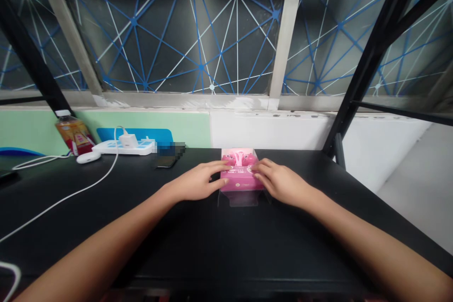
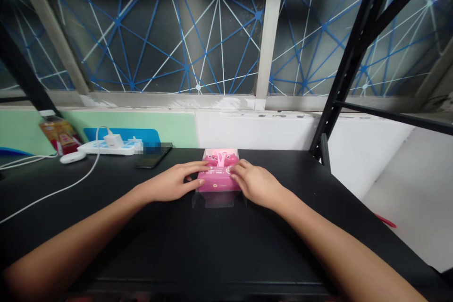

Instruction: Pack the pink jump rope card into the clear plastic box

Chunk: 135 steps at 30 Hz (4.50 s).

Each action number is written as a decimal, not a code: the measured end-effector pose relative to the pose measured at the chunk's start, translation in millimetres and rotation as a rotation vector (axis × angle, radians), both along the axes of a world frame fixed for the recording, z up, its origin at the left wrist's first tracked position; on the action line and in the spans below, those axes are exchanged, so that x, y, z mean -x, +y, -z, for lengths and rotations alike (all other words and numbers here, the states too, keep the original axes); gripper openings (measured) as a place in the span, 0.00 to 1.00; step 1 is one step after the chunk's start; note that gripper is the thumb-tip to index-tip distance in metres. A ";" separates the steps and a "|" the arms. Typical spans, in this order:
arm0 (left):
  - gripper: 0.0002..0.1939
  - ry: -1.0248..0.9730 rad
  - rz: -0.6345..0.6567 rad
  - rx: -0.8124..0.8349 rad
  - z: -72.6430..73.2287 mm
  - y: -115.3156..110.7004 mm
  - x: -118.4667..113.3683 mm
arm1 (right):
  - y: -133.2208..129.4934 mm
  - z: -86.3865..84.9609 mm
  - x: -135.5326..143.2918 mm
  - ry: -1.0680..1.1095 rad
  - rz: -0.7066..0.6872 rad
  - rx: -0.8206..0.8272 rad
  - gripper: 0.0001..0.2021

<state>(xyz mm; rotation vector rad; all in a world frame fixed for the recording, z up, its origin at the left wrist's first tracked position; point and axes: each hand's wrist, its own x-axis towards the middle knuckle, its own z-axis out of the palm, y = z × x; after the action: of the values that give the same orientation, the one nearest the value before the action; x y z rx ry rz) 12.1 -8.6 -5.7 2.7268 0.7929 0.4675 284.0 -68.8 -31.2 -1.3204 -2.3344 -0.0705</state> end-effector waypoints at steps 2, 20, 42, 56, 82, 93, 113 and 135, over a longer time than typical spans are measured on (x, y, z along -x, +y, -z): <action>0.20 0.000 0.003 0.009 0.0 1.4 -0.4 | -0.9 -1.6 -1.7 0.054 -0.006 0.032 0.13; 0.20 -0.017 -0.049 -0.016 1.0 6.5 -1.1 | -31.6 -11.9 25.8 -0.168 -0.033 -0.039 0.36; 0.18 -0.198 -0.377 0.128 15.2 43.0 -25.6 | -75.8 -36.4 37.0 -0.015 -0.740 0.569 0.10; 0.20 -0.122 -0.202 -0.134 1.3 24.9 1.4 | -14.7 -26.8 1.7 0.135 0.037 0.118 0.14; 0.20 0.086 -0.078 0.268 -9.0 -3.4 0.5 | -10.6 -19.3 -0.6 0.414 -0.101 0.700 0.17; 0.18 0.076 -0.051 0.203 -9.9 -3.7 0.1 | -13.4 -25.4 -0.6 0.374 -0.129 0.720 0.15; 0.19 0.148 -0.157 -0.125 -5.2 -3.6 -10.1 | -52.0 -14.4 55.8 -0.385 -0.201 -0.072 0.21; 0.14 -0.167 -0.132 -0.053 21.8 43.5 -1.9 | -45.9 -16.3 47.1 -0.425 -0.212 -0.073 0.20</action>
<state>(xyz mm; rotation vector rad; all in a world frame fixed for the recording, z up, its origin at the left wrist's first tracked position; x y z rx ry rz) 14.0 34.9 -27.6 2.6490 0.9312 0.7438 236.8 -114.7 -14.8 -1.0971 -2.7813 -0.3999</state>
